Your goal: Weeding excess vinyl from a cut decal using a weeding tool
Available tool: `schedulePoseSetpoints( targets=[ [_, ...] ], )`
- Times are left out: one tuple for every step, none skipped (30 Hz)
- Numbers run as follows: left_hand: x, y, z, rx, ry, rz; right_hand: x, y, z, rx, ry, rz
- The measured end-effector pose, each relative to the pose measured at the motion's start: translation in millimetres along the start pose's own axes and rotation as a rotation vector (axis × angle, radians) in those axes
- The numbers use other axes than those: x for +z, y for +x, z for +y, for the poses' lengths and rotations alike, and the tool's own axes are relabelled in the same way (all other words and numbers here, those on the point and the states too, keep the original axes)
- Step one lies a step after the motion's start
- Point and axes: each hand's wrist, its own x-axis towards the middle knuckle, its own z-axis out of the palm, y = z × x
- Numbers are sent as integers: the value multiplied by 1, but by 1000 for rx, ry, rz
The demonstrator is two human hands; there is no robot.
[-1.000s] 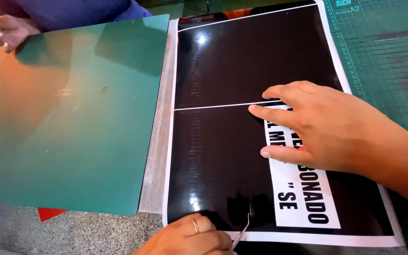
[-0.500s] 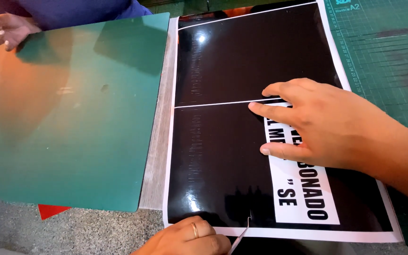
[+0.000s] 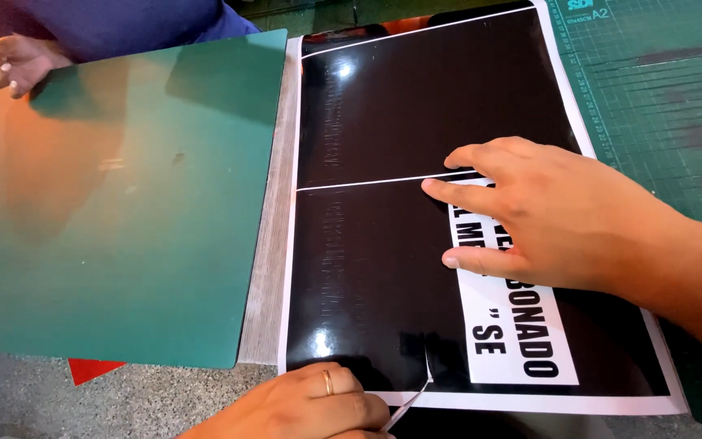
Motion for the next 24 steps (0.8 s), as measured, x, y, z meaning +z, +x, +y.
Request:
schedulePoseSetpoints(
  targets=[
    [-6, 2, 1, 18, -57, -48, 0, 0, 0, -2, -1, 1],
    [-9, 3, 1, 20, -56, -51, 0, -1, 0, 1, -2, 2],
    [-11, 4, 0, 45, -61, -82, 0, -1, 1, -9, 12, 14],
    [-13, 5, -1, 68, -66, -112, 1, -2, 1, -19, 27, 24],
    [-18, 8, 1, 70, -66, -114, 1, -2, 1, -17, 27, 25],
    [-22, 10, 3, 69, -90, -96, 1, -2, 1, -20, 27, 30],
    [-27, 12, 6, 69, -114, -78, 1, -2, 2, -23, 28, 35],
    [-30, 13, 5, 70, -114, -79, 1, -2, 1, -21, 28, 35],
    [-33, 14, 3, 68, -169, -35, 0, -2, 1, -22, 21, 30],
    [-37, 15, 2, 65, -223, 11, -1, -2, 1, -24, 15, 26],
    [-40, 18, 1, 65, -223, 10, -1, -2, 1, -24, 15, 25],
    [-43, 21, -1, 67, -234, -2, 0, -1, 1, -31, 24, 26],
    [-47, 24, -3, 68, -244, -14, 0, 0, 2, -38, 33, 27],
    [-50, 25, -3, 68, -245, -15, 0, 0, 2, -37, 35, 26],
    [-54, 26, -4, 48, -248, -33, 0, -1, 2, -20, 37, 12],
    [-56, 27, -5, 29, -250, -50, 0, -1, 2, -3, 38, -2],
    [-55, 28, -9, 30, -252, -51, 1, -2, 3, -1, 38, -4],
    [-54, 30, -13, 65, -244, -47, 2, -2, 3, 6, 49, -21],
    [-53, 31, -17, 99, -236, -42, 3, -2, 3, 13, 59, -37],
    [-52, 32, -18, 101, -238, -45, 3, -4, 2, 17, 58, -39],
    [-52, 33, -19, 109, -237, -45, 4, -5, 0, 30, 32, -98],
    [-51, 34, -21, 116, -235, -45, 4, -5, -1, 42, 6, -156],
    [-52, 35, -22, 118, -235, -47, 4, -6, -3, 45, 5, -157],
    [-52, 36, -23, 122, -238, -43, 5, -7, -5, 39, -16, -136]
  ],
)
